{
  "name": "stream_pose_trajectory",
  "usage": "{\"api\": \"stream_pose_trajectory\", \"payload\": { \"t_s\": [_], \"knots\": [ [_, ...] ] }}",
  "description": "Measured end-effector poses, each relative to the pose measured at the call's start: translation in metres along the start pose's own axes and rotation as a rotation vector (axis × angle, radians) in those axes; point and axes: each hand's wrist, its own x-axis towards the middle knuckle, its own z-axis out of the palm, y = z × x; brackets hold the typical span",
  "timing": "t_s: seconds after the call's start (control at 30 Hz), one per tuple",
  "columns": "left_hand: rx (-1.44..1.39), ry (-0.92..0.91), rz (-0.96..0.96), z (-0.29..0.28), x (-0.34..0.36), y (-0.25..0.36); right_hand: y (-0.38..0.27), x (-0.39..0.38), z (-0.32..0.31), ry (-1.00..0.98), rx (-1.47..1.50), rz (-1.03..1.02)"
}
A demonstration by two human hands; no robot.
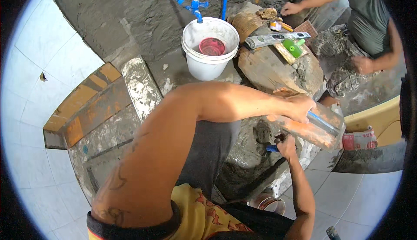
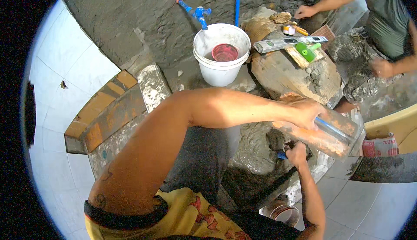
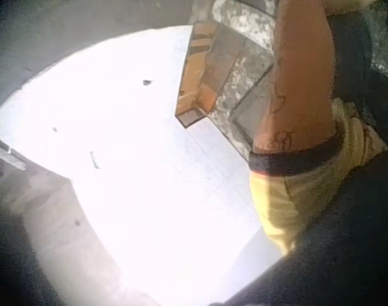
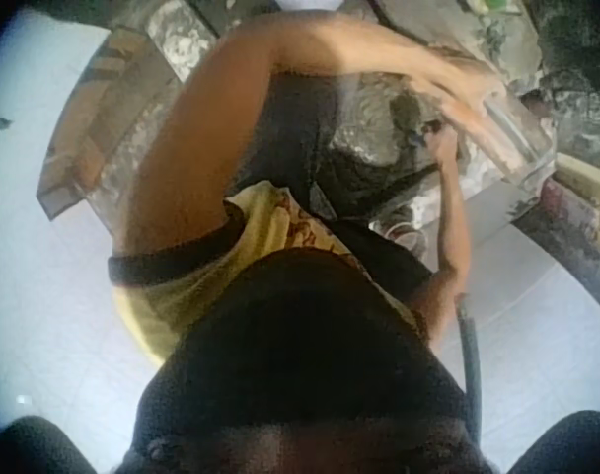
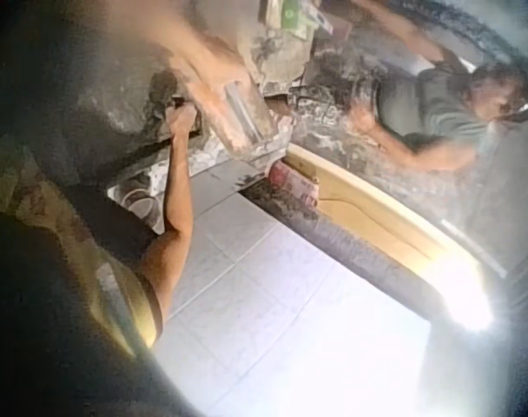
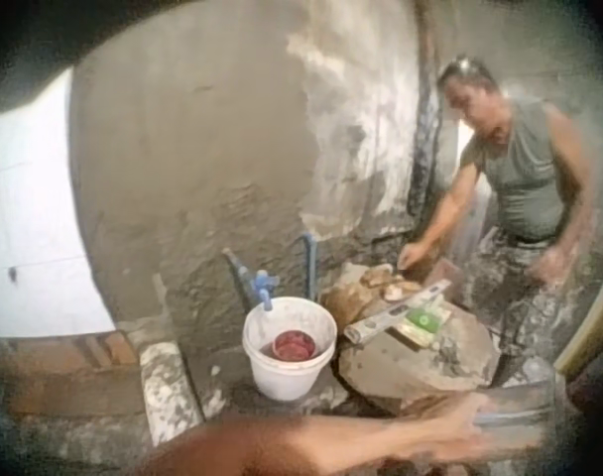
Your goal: The person mixes and scoops wet cement from a floor trough using a trowel onto a plastering float, smooths the mortar, and stands up holding the tools.
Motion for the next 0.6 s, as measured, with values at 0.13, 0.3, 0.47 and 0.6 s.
{"api": "stream_pose_trajectory", "payload": {
  "t_s": [0.13,0.3,0.47,0.6],
  "knots": [
    [0.014,-0.043,-0.025,0.000,0.003,0.008,-0.008,-0.008,-0.012,0.053,0.075,-0.056],
    [0.044,-0.088,-0.074,-0.009,0.001,0.009,0.020,0.008,0.004,0.140,-0.061,-0.117],
    [0.068,-0.048,-0.051,-0.003,0.000,0.002,-0.010,0.002,-0.005,0.067,0.012,-0.015],
    [0.073,-0.066,-0.067,-0.003,0.002,0.009,-0.001,-0.004,-0.007,0.103,0.051,-0.157]
  ]
}}
